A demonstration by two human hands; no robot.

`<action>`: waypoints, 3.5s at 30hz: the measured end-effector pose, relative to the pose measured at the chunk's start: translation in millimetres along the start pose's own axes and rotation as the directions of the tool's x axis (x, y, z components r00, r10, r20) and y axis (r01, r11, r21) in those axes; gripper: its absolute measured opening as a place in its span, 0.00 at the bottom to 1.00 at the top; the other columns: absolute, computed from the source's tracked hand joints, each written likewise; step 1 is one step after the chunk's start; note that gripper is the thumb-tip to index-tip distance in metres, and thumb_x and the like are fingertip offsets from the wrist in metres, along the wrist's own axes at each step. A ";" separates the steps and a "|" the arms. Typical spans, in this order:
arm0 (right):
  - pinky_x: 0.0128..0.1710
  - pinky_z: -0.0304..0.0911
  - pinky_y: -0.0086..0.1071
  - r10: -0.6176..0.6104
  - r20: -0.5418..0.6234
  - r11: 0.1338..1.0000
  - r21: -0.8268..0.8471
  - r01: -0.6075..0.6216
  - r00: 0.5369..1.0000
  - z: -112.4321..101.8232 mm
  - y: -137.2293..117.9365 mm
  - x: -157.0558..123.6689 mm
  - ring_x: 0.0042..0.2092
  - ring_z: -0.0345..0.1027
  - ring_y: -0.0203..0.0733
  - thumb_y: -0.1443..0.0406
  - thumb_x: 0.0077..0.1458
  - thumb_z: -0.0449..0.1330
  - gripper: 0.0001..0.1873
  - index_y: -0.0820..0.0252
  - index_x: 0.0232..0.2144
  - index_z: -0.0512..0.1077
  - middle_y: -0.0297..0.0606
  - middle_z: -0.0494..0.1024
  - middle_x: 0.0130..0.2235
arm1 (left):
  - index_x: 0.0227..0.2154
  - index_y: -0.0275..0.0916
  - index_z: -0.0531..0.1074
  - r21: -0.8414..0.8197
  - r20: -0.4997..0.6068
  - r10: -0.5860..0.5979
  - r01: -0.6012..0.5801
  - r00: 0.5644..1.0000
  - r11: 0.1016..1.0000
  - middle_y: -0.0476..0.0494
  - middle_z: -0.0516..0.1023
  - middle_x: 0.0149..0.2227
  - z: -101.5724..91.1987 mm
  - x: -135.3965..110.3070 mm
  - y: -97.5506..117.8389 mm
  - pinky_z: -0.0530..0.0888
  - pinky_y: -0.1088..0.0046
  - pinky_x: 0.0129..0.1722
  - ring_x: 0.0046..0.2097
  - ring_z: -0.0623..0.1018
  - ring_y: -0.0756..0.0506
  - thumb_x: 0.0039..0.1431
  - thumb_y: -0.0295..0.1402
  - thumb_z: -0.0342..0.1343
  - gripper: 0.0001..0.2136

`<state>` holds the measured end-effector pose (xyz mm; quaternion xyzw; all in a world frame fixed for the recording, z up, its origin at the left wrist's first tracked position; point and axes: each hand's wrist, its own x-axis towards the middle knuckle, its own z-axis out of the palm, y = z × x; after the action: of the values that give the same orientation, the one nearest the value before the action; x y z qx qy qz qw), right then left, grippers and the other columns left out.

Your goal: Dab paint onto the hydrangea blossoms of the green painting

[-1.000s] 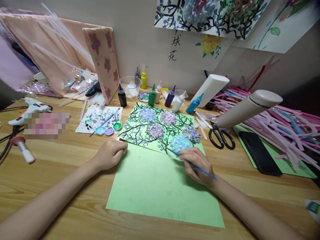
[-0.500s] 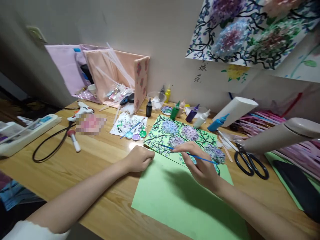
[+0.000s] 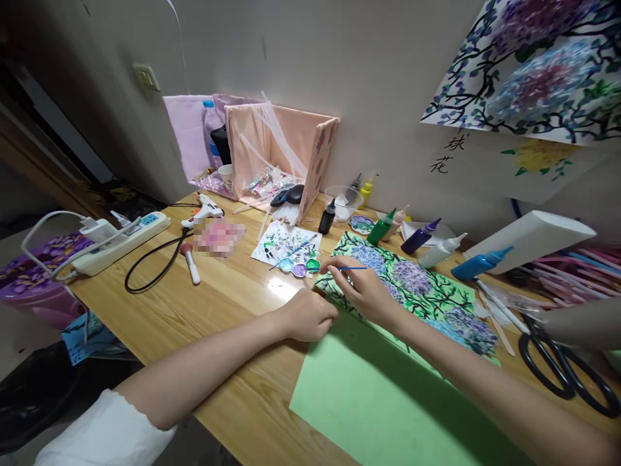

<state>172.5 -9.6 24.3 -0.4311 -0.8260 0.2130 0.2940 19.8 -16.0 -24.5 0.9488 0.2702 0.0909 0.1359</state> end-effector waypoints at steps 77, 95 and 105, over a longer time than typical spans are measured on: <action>0.36 0.58 0.38 0.088 -0.462 0.994 -0.011 -0.105 0.882 -38.4 43.1 -199.1 0.36 0.64 0.42 0.72 0.54 0.47 0.10 0.57 0.33 0.65 0.38 0.72 0.33 | 0.17 0.38 0.57 -0.166 -0.059 -0.064 0.054 0.996 0.985 0.51 0.61 0.17 -2.2 5.0 -2.3 0.56 0.76 0.25 0.22 0.61 0.51 0.48 0.24 0.39 0.09; 0.36 0.59 0.36 0.067 -0.430 0.995 -0.037 -0.091 0.900 -40.4 43.7 -198.3 0.36 0.65 0.41 0.74 0.52 0.47 0.11 0.58 0.33 0.65 0.38 0.73 0.32 | 0.17 0.38 0.56 -0.162 -0.028 -0.061 0.056 0.998 0.985 0.52 0.59 0.17 -3.5 6.8 -2.8 0.55 0.77 0.25 0.22 0.60 0.52 0.49 0.24 0.38 0.09; 0.35 0.60 0.38 0.070 -0.452 0.992 -0.060 -0.108 0.889 -40.4 43.0 -198.6 0.35 0.66 0.42 0.73 0.53 0.46 0.10 0.57 0.33 0.65 0.38 0.73 0.32 | 0.17 0.38 0.55 -0.165 -0.021 -0.074 0.070 0.997 0.984 0.52 0.59 0.17 -3.3 6.1 -3.2 0.55 0.77 0.25 0.21 0.60 0.52 0.49 0.24 0.37 0.09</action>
<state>315.2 -148.9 -31.9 -0.5179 -0.7234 0.0863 0.4483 22.5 -9.4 -21.7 0.9227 0.2978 0.1206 0.2131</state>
